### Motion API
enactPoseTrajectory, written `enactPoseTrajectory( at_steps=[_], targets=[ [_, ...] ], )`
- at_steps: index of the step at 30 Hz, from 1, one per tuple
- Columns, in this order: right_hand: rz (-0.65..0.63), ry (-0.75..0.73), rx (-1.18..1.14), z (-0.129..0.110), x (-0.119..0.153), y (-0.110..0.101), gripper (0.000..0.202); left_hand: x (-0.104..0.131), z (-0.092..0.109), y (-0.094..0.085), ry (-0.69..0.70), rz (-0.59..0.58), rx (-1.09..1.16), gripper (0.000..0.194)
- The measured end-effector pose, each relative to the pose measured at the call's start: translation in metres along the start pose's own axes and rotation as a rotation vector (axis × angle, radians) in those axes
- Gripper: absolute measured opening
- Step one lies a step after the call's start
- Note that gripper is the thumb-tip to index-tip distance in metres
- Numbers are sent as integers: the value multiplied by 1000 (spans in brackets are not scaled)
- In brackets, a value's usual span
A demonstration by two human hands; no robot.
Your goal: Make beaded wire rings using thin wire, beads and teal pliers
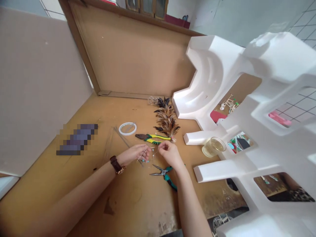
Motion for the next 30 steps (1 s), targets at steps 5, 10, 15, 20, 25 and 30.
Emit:
enactPoseTrajectory(
  at_steps=[5,10,15,20,25,30],
  targets=[
    [61,-56,80,-18,4,10,11,34,44,-13,336,563,-604,31],
    [66,-108,220,-35,14,7,12,51,66,31,512,519,-1236,23],
    [-30,-179,453,-45,23,14,12,42,50,45,436,396,-1414,13],
    [-81,-178,490,-40,23,19,16,37,38,44,410,300,-1372,15],
    [-39,-185,220,-31,18,18,14,33,40,34,384,289,-1210,23],
    [-53,30,-389,-11,19,23,20,30,43,17,354,169,-598,19]
  ],
)
Point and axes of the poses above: each hand's wrist, its own x-axis away from the middle knuckle, its own y-axis out of the palm, z = x × y, the point moved 8 cm from there along -x, towards the middle knuckle, and after that the axes turned 9 degrees about -y, right-handed, at the moved point
